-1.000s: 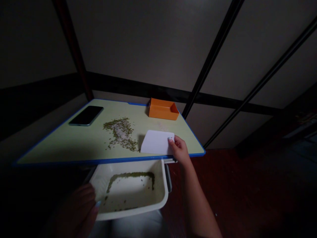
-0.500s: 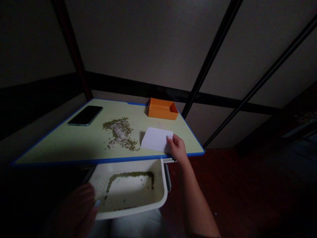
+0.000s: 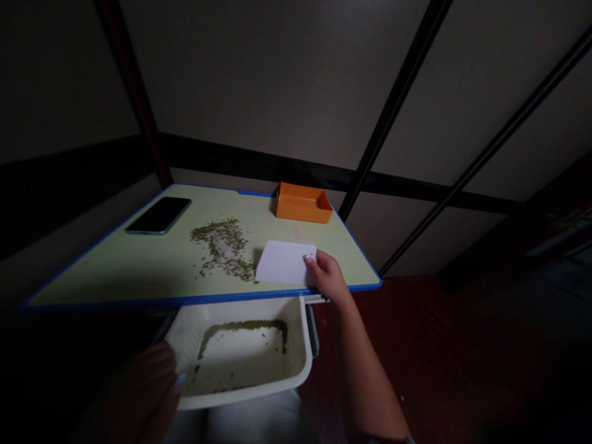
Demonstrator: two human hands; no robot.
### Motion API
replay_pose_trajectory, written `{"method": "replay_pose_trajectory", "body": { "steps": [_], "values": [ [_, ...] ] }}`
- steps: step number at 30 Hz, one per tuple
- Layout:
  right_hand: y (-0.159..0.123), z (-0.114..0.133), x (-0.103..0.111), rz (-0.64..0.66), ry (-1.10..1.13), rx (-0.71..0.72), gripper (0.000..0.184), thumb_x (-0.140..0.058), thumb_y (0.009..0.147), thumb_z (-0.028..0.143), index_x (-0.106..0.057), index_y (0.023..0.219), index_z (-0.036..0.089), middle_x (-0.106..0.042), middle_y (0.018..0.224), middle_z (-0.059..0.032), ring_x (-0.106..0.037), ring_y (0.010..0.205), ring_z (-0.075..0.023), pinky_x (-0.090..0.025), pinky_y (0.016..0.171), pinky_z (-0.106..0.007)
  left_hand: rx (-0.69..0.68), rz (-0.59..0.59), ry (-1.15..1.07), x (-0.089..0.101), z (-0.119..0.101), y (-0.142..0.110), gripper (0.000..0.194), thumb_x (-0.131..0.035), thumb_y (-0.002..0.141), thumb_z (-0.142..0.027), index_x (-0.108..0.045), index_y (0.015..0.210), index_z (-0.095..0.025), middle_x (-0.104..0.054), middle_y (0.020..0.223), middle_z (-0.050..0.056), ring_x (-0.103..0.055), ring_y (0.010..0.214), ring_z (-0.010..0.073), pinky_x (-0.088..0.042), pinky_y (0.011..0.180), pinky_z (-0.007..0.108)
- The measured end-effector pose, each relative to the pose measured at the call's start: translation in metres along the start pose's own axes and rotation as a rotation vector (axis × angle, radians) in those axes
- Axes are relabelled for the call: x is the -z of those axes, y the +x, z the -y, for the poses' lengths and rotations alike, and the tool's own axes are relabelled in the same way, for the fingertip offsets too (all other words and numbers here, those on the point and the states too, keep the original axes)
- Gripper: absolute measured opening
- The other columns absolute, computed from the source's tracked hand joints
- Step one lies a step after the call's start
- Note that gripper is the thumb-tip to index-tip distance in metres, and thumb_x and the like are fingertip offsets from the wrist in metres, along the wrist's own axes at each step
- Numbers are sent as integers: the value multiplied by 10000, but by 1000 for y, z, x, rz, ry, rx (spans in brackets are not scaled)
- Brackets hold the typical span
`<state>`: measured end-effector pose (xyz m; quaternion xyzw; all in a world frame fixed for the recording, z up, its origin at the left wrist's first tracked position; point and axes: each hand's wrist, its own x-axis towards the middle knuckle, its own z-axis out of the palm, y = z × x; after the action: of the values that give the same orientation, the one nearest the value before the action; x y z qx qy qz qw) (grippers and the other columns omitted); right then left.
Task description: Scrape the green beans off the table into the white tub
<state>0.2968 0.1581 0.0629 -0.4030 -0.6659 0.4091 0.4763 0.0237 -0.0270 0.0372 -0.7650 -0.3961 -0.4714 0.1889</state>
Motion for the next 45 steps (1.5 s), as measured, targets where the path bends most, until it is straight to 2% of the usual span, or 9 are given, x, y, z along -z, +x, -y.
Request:
{"method": "replay_pose_trajectory", "body": {
  "steps": [7,12,18,22,30,37,42,45],
  "values": [
    [1,4,-1,26,-12,-8,382,-587,756,543,-610,799,165,-604,681,-12,-488,605,-133,-372,524,-233,-1,-11,39,-1,1,-3,152,-473,741,-81,-504,668,-211,-563,557,-21,-555,605,128,-492,682,318],
    [1,2,0,47,-35,19,362,-578,778,519,-617,799,160,-598,699,-11,-474,610,-125,-375,543,-231,19,5,11,-2,0,-2,193,-468,734,-70,-458,622,-227,-498,496,-47,-525,548,120,-477,629,295],
    [1,3,0,50,-18,14,373,-586,766,532,-624,809,163,-606,706,-16,-481,624,-133,-384,554,-236,4,-21,24,0,-1,3,179,-469,734,-72,-480,648,-228,-539,512,-40,-545,541,124,-484,635,309],
    [0,1,1,65,-3,8,368,-588,769,529,-620,801,164,-605,704,-12,-485,624,-133,-383,561,-236,13,-11,3,-1,-1,2,193,-472,726,-65,-465,623,-228,-504,485,-46,-525,517,119,-483,621,300],
    [0,0,2,122,-5,-11,342,-596,777,507,-611,766,166,-573,668,5,-468,607,-124,-355,551,-229,10,-36,20,-1,-1,0,163,-479,731,-66,-506,661,-211,-557,538,-23,-559,575,127,-501,656,318],
    [-1,0,2,136,28,-35,334,-603,774,504,-619,774,170,-584,672,8,-485,611,-129,-367,562,-234,10,1,-21,1,-3,7,226,-461,744,-56,-439,594,-224,-461,468,-50,-484,500,107,-473,584,292],
    [-1,2,3,128,60,-18,326,-613,769,488,-640,808,165,-606,691,-1,-503,622,-134,-379,566,-235,11,-34,10,-1,-2,3,185,-470,750,-66,-492,639,-213,-540,524,-29,-540,571,118,-483,634,304],
    [-1,0,2,104,78,-11,328,-621,762,485,-649,819,164,-625,702,-2,-517,622,-132,-387,561,-229,-7,-7,31,-1,-1,0,194,-455,761,-67,-480,633,-211,-536,518,-27,-533,570,116,-479,639,293]
  ]
}}
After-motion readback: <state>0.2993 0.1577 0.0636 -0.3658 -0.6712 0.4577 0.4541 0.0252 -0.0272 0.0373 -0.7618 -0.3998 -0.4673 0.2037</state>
